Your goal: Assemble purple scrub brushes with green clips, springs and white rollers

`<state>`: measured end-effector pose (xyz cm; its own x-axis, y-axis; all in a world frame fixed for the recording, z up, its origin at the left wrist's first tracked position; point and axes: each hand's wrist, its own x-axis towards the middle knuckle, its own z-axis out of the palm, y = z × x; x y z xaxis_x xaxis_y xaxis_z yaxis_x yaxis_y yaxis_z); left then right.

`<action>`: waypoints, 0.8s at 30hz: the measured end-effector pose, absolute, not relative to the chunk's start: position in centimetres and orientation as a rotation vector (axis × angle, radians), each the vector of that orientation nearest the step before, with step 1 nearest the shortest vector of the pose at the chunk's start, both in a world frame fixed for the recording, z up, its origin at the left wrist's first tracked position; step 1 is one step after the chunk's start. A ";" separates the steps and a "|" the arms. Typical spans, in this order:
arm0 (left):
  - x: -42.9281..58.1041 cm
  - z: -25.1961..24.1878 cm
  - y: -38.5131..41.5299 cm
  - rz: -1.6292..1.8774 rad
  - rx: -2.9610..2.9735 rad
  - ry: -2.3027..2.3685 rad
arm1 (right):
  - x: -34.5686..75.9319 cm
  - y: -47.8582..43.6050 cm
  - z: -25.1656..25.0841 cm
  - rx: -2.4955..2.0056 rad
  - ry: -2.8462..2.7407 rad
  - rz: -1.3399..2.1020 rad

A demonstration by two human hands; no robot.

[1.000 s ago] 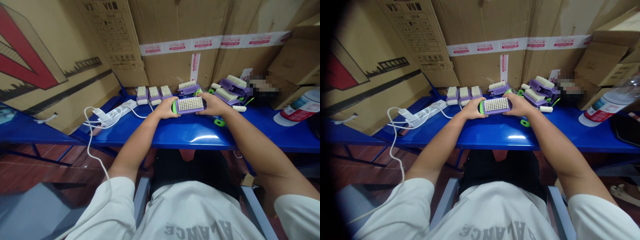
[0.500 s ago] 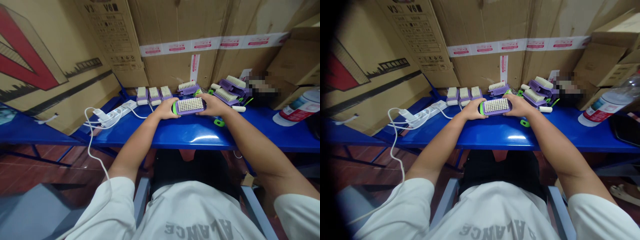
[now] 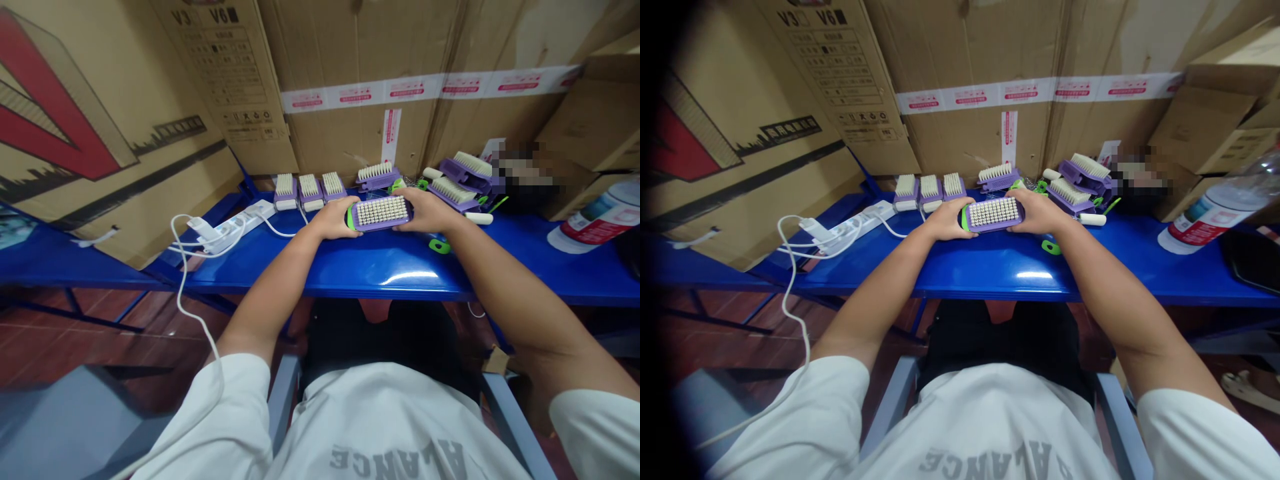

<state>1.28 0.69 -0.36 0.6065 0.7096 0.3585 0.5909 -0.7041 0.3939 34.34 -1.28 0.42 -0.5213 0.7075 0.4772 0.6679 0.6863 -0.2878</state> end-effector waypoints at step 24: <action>1.2 -0.6 1.0 0.714 2.610 1.073 | 34.5 -1.2 0.4 -1.054 -2.341 0.111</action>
<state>1.23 0.96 -0.60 0.6130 0.7084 0.3499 0.5965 -0.7054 0.3830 34.50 -1.21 0.40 -0.5312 0.7110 0.4607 0.6643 0.6870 -0.2944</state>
